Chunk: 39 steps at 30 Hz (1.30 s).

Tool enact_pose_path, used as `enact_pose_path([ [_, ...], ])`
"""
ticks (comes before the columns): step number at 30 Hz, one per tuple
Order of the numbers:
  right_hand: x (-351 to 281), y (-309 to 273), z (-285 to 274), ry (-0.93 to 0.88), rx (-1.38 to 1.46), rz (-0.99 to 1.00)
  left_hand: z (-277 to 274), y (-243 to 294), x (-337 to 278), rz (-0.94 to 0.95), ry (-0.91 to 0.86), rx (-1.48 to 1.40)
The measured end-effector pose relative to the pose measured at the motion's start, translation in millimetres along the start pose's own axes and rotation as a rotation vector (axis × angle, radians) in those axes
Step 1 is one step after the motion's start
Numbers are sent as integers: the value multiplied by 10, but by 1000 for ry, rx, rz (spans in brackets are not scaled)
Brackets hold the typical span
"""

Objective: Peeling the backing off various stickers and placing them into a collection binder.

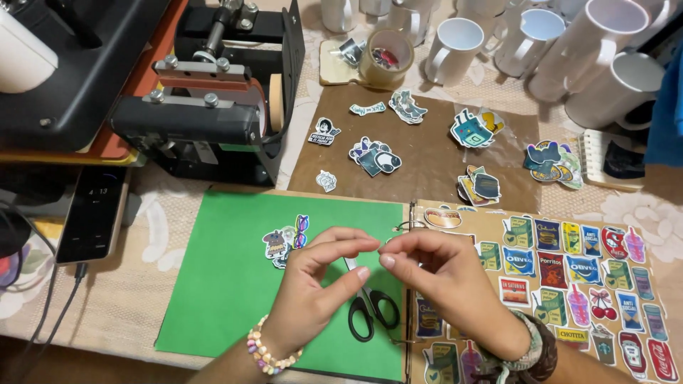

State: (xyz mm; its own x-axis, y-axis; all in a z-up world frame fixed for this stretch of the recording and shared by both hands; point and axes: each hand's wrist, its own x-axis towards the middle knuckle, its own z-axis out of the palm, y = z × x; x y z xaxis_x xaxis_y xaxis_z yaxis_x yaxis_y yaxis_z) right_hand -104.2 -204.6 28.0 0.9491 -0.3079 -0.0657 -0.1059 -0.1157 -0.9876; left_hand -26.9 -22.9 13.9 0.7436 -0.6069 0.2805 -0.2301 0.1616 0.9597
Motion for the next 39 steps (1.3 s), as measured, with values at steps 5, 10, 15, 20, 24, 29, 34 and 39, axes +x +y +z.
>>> enact_pose_path([
  [5, -6, 34, -26, 9, 14, -47, 77, 53, 10, 101, 16, 179],
  [10, -83, -64, -41, 16, -84, -207, 117, 12, 1, 487, 144, 647],
  [15, -165, -97, -73, 31, -87, -240, 55, 80, 72, 233, 313, 457],
  [20, -185, -20, -97, 40, -92, -200, 112, 13, 53, -61, 79, -82],
  [24, -238, -6, -125, 37, -127, -225, 270, -60, -7, -35, 104, -119],
  [29, -289, 200, -177, 82, -160, -149, 324, -85, -19, 108, 138, 63],
  [34, -336, 414, -17, -41, -566, -177, 262, 57, 29, 522, 258, 523],
  [39, -352, 620, 316, -345, -1058, -319, 248, 36, 66, 167, 262, 243],
])
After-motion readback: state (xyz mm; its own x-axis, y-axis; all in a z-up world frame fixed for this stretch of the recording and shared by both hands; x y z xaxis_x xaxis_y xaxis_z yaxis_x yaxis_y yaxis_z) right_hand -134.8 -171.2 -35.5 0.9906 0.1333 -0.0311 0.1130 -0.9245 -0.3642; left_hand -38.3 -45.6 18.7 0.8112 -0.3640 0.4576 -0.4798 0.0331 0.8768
